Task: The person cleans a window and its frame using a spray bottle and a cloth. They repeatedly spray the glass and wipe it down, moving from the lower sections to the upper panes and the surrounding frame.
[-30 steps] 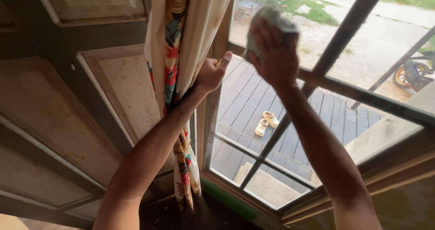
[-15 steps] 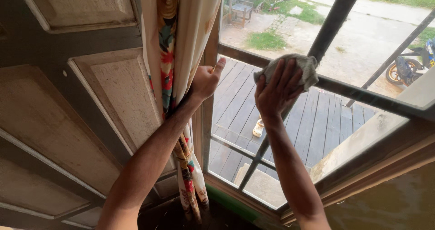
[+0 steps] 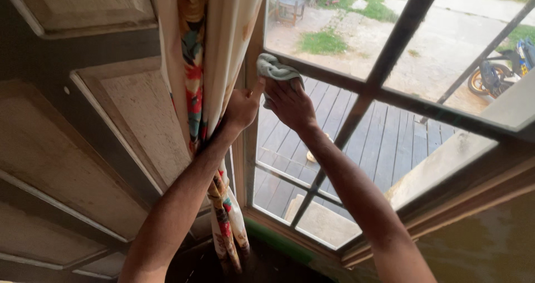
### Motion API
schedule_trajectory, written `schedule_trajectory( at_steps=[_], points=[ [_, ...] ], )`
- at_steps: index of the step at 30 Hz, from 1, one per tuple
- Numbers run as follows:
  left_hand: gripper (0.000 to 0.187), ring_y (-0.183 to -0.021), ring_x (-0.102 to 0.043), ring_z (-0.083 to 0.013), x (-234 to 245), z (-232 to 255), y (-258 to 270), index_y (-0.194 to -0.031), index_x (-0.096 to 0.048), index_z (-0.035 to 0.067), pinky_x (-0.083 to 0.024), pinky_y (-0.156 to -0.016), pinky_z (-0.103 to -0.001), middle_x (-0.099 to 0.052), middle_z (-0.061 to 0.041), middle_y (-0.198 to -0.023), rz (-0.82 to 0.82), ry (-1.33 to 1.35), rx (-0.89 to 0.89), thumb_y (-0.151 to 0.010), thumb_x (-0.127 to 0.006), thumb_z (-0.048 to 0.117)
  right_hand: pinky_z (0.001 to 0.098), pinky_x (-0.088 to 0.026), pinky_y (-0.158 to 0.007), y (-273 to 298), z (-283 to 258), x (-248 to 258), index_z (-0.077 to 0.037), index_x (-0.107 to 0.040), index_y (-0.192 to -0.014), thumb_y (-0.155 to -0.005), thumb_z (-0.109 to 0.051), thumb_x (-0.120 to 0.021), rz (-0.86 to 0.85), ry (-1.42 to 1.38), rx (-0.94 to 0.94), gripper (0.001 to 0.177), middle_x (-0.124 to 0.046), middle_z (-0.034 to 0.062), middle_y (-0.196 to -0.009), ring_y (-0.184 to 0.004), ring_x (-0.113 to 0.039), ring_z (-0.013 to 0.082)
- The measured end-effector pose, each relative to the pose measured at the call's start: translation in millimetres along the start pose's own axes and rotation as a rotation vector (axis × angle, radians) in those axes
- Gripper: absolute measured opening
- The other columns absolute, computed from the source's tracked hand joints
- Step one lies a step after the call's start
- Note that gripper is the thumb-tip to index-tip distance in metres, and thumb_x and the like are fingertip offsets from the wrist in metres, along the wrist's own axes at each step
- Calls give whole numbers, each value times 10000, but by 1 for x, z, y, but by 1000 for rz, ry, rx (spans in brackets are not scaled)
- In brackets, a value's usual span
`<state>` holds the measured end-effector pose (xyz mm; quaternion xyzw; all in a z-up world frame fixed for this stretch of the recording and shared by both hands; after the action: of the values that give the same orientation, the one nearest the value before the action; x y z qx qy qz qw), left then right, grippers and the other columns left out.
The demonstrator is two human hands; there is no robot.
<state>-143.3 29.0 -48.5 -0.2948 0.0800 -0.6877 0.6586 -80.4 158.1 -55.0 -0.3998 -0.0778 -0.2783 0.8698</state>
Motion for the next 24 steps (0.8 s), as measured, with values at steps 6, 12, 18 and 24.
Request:
schedule_trajectory(
  at_steps=[6,12,18,24],
  points=[
    [755,-441,-507,-169,-23,-12,3,-516,-562,73,-391,-463,-369,-528,-44,-474,-170,11,41,-964,-538,680,407,-299,-1202,36,20,48,-260,-525,-1538,-981,-559,-608,-8,114,211,637,-435,-60,-1634,-1474,-384,132],
    [726,-439,-514,-142,-19,-1,8,-565,-573,116,-432,-464,-339,-515,-16,-482,-240,-21,107,-961,-493,719,439,-347,-1203,53,102,74,-254,-499,-1627,-935,-576,-702,-205,-177,59,789,-439,10,-1659,-1398,-488,241],
    [713,-409,-485,-123,-12,2,12,-536,-517,153,-409,-417,-333,-457,14,-447,-252,13,125,-954,-472,729,593,-93,-1240,109,132,79,-236,-498,-1623,-1120,-537,-556,23,93,-362,590,-390,11,-1698,-1563,-338,269],
    [753,-403,-369,-130,-20,-13,20,-487,-396,141,-276,-399,-390,-383,20,-444,-221,-21,67,-959,-506,716,629,52,-1217,121,69,17,-44,-382,-1640,-1148,-495,-434,-55,-74,-660,669,-289,202,-1695,-1563,-198,435]
  ],
)
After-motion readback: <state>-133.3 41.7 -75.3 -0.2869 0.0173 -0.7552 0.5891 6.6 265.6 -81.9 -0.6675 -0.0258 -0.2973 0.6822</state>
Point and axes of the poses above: each hand's wrist, its own y-axis away from the middle knuckle, its own x-axis out of the back of the hand, z = x × y, the point moved 9 cm from there along -y, towards the middle knuckle
